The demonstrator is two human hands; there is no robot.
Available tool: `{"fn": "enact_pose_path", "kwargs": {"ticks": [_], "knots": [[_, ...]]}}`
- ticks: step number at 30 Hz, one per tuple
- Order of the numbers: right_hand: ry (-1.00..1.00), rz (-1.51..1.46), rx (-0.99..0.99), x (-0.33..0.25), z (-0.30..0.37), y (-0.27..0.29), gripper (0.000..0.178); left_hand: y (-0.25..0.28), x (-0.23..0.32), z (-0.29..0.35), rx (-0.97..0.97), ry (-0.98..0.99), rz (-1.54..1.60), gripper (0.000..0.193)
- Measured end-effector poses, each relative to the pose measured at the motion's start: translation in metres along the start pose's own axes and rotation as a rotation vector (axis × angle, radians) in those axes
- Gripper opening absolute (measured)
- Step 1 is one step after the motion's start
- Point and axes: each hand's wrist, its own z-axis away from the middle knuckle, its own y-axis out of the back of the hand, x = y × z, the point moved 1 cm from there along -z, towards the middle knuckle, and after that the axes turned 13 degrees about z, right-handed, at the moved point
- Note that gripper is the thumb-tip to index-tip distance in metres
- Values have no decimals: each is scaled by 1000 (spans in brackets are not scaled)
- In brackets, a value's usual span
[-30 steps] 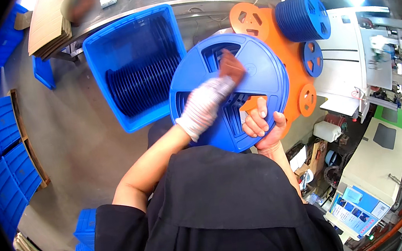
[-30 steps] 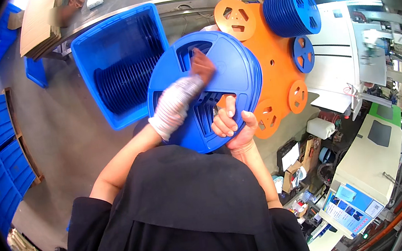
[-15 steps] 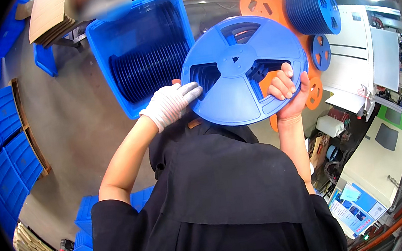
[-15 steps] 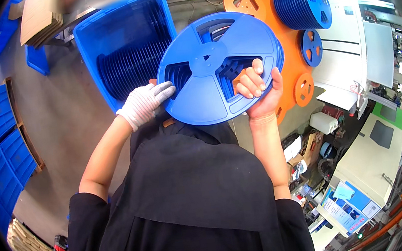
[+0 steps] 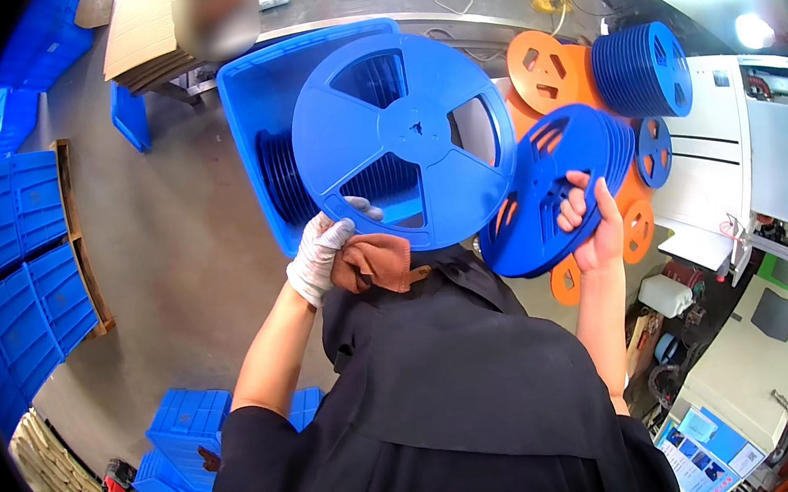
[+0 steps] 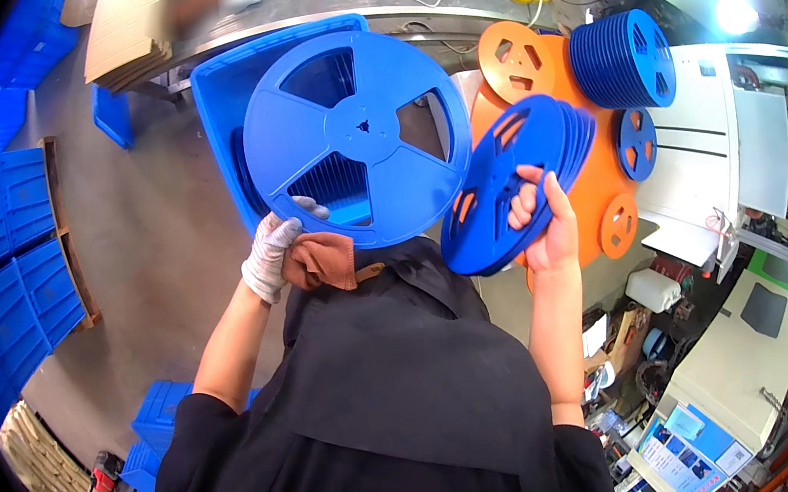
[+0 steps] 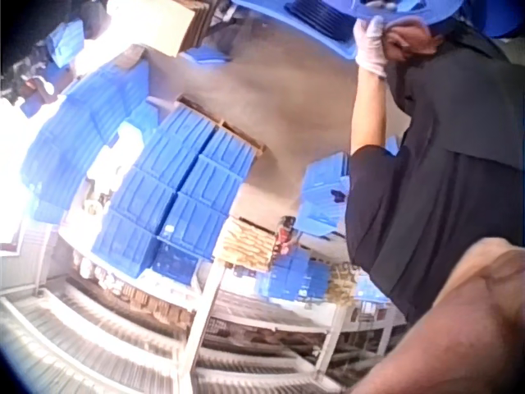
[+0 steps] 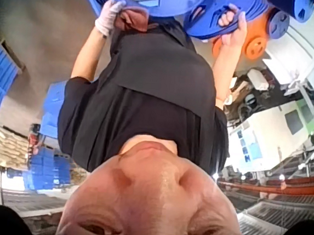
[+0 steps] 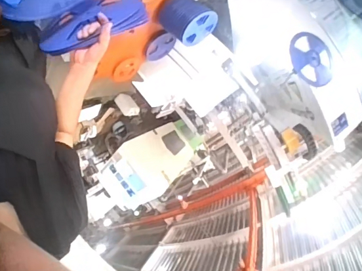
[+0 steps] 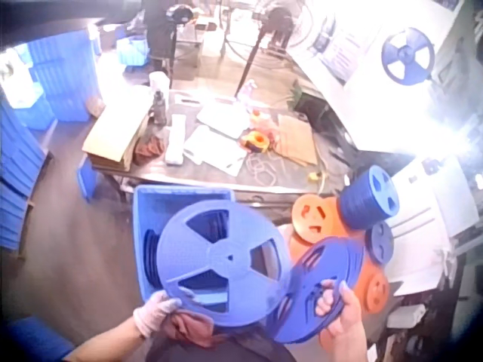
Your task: The person picks up blue plastic spools from a table and places them into a blue plastic bin. The person handles the spools one at a time, stacking them vertically inside the bin. The task involves repetitive picking and placing of identical spools.
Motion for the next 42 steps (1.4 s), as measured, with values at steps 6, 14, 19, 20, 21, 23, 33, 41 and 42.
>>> {"fn": "enact_pose_path", "kwargs": {"ticks": [6, 14, 19, 20, 21, 23, 33, 41, 42], "knots": [[-21, -123, 76, 15, 15, 24, 39, 15, -2, 6, 74, -22, 113, 47], [-27, -159, 114, 21, 20, 36, 38, 35, -6, -10, 79, -49, 163, 48], [-27, -191, 160, 28, 26, 48, 35, 49, 3, -20, 75, -69, 104, 42], [-26, -195, 168, 29, 27, 51, 35, 53, 5, -22, 79, -67, 101, 41], [-24, -200, 177, 29, 29, 54, 35, 60, 5, -24, 84, -66, 98, 41], [-20, -201, 190, 32, 31, 61, 34, 61, 9, -26, 105, -60, 104, 41], [-23, -253, 256, 43, 30, 76, 33, 48, 3, -38, 100, 26, 129, 39], [-44, -252, 245, 46, 26, 78, 31, 42, 3, -42, 157, 20, 60, 37], [-46, -252, 238, 48, 27, 81, 32, 44, 3, -43, 188, 9, 38, 36]]}}
